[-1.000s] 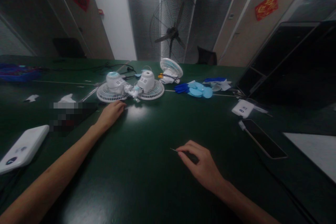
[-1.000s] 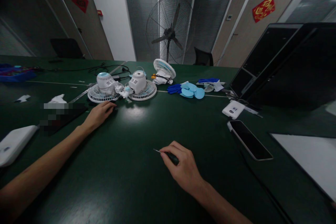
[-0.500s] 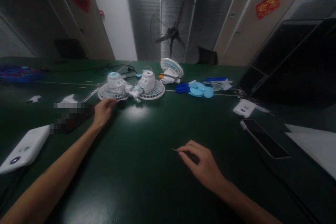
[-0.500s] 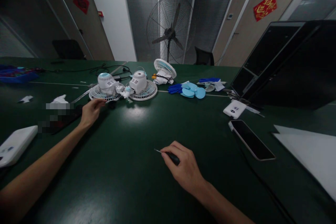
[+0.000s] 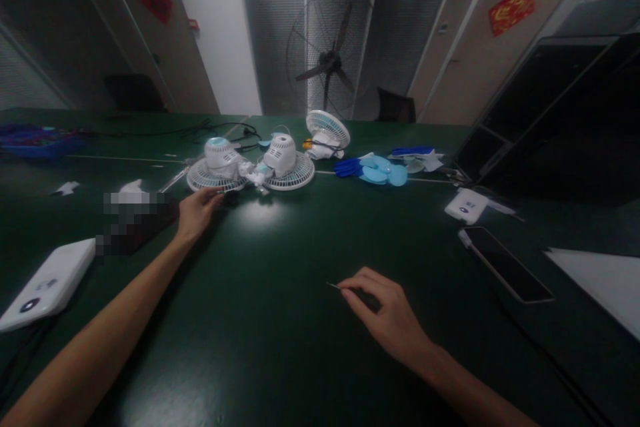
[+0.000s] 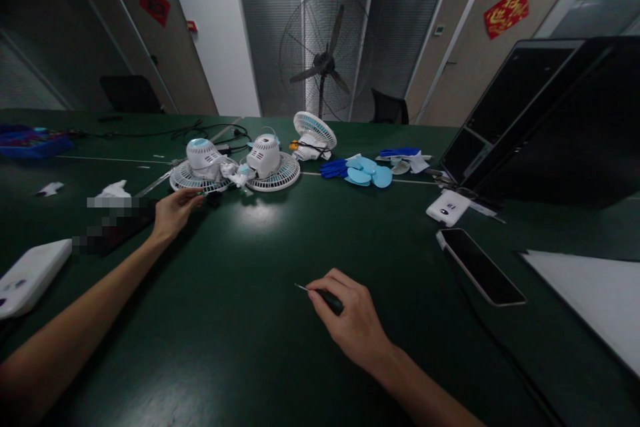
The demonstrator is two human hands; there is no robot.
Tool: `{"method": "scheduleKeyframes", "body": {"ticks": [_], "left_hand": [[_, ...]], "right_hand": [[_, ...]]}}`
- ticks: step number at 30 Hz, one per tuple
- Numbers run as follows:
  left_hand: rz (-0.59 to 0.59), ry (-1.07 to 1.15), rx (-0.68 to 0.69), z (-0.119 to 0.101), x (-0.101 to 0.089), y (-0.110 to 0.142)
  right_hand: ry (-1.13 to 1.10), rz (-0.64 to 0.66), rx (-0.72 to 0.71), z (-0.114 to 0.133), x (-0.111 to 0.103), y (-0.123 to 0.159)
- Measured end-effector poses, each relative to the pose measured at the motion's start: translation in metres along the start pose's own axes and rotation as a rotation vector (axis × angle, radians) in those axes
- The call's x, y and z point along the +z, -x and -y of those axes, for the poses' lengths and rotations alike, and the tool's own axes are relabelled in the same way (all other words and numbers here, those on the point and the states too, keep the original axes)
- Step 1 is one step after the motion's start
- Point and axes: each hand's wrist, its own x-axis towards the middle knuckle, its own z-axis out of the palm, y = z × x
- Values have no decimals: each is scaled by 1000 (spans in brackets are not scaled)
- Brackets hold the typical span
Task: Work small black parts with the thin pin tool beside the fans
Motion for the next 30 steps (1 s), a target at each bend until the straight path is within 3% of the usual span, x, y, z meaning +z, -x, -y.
{"method": "scheduleKeyframes", "body": {"ticks": [5,12,21,30], "left_hand": [[28,-18,-27,-1,-2,-1],[163,-82,250,2,-8,-15],[228,-57,109,8,-4,-14],[286,-38,94,5,-6,-16]], "right_hand": [[12,-8,-6,0,0,-1],[18,-6,-9,-1,0,0],[2,0,3,0,0,0],[1,2,5,-1,0,0]]}}
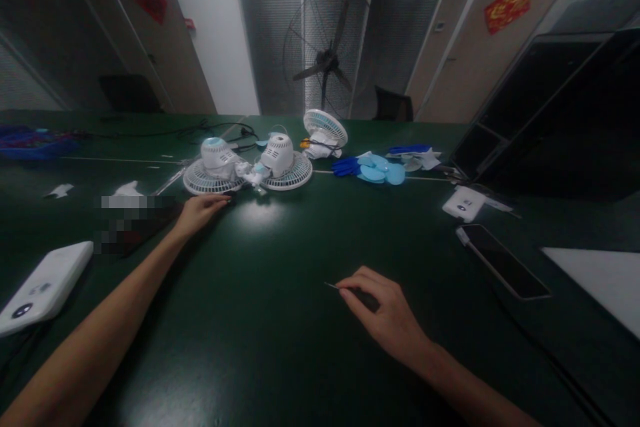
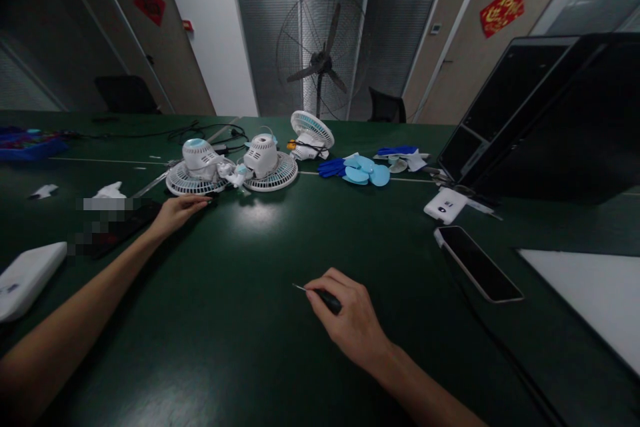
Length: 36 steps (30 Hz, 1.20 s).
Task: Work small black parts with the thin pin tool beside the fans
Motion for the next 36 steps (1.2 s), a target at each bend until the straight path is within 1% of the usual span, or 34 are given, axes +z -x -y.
{"method": "scheduleKeyframes", "body": {"ticks": [3,5,6,8,9,11,13,14,15,17,20,25,31,33,36], "left_hand": [[21,-46,-42,-4,-1,1],[70,-47,-8,-15,2,4],[118,-37,35,-25,6,7],[252,-10,162,-56,20,17],[339,-5,236,-75,30,24],[466,36,358,-117,55,44],[560,104,422,-157,82,68],[599,146,445,-174,93,80],[630,187,458,-187,103,92],[662,239,474,-204,116,110],[670,253,488,-212,122,121],[688,233,506,-212,119,120],[700,252,565,-216,119,120],[701,259,583,-216,119,120],[702,245,598,-217,118,119]], "right_hand": [[-7,-5,5,-1,0,0],[-8,0,7,-1,0,1],[-6,3,5,-1,0,0],[3,1,-4,-1,1,0],[10,-1,-10,0,1,-1],[28,-10,-26,1,1,-1],[48,-17,-49,1,0,-1],[56,-18,-61,0,0,0],[62,-18,-70,0,-1,1],[68,-11,-81,-3,-4,4],[67,-1,-83,-7,-9,8],[94,10,-61,-11,-9,8],[123,28,-57,-8,-7,8],[97,28,-65,-5,-6,7],[0,-1,-75,-1,-4,4]]}}
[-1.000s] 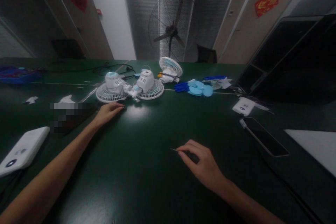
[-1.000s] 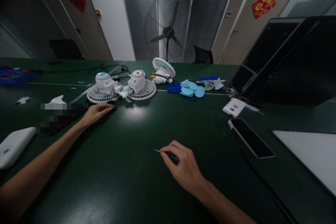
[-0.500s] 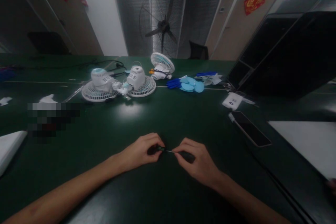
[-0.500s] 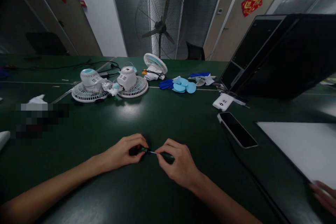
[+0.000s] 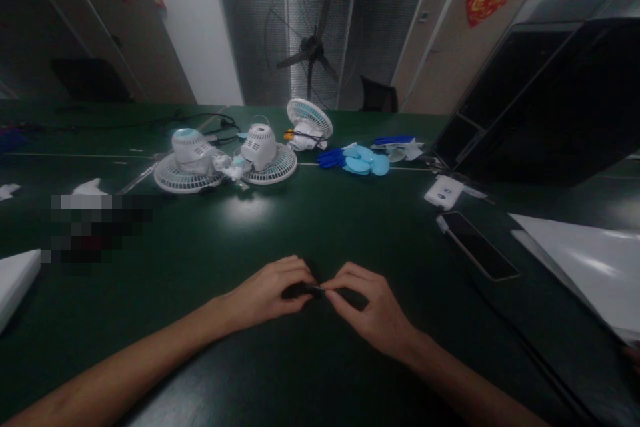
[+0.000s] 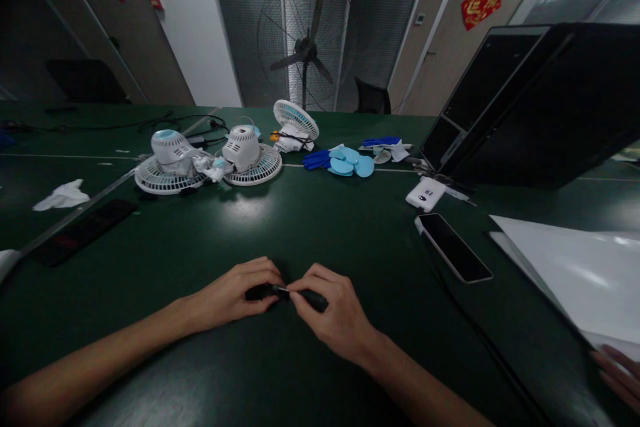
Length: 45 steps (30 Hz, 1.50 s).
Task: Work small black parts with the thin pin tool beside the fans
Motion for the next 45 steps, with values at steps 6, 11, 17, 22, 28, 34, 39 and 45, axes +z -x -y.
{"method": "scheduleKeyframes", "body": {"ticks": [6,11,17,22,28,34,39,45], "left_hand": [[-34,-1,-14,0,0,-1],[-52,-4,-58,0,0,2],[-64,-113,-32,7,-4,4],[-212,-268,-133,44,-38,13],[-500,-466,-513,113,-114,62],[-657,-634,-770,144,-147,104],[-612,-743,-726,133,-144,100],[-643,-667,-725,140,-143,98]], "right_hand": [[-26,-84,-22,2,3,-3],[-17,-125,7,1,0,-1],[-22,-111,35,4,-2,-2],[-32,-84,64,4,-3,-1],[-54,-61,62,0,-3,1],[-54,-42,63,0,-3,0],[-27,-42,57,0,-2,-1],[-47,-32,61,1,-2,0]]}}
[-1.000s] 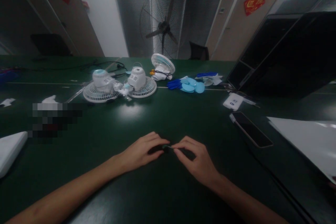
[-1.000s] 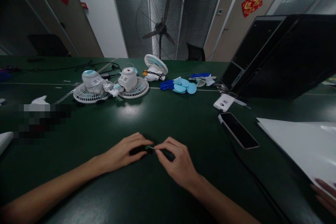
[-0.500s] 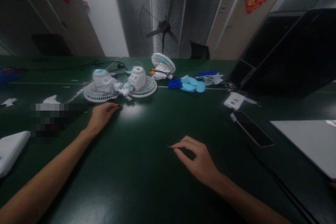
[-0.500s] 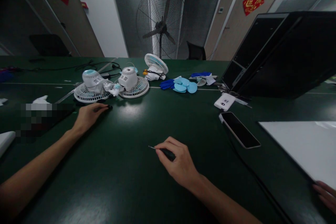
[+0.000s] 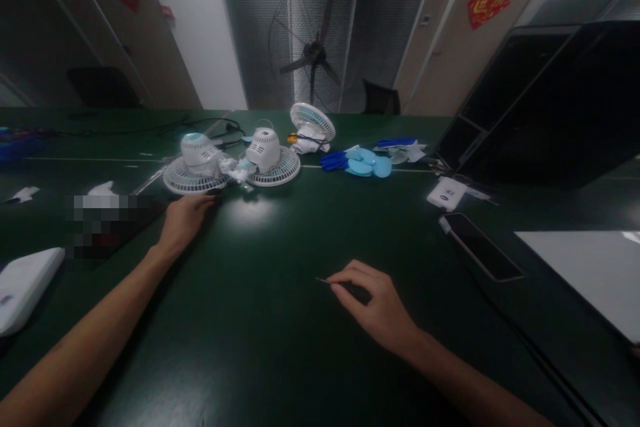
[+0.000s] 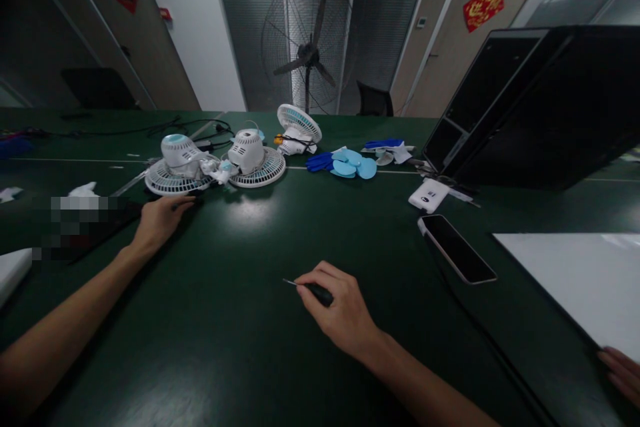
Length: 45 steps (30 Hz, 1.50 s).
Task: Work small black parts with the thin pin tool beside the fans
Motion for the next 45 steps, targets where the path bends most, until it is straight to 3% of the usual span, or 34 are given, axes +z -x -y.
{"method": "scheduleKeyframes", "body": {"ticks": [9,13,16,20,23,25,29,45], "left_hand": [[163,-235,46,-13,-4,3],[215,-159,125,-30,-4,5],[266,29,311,-66,2,18],[414,398,610,-138,14,57],[500,575,697,-180,19,86],[530,617,669,-191,19,97],[556,639,597,-190,17,102],[587,659,625,-189,16,100]], "right_hand": [[4,7,-14,1,-1,-1],[10,12,-11,1,-1,0],[19,6,-10,1,0,0],[84,-25,-19,0,2,0],[158,-24,-42,-1,3,0],[181,-1,-45,-1,4,1],[180,30,-35,-1,4,2],[154,-12,-11,-2,4,2]]}}
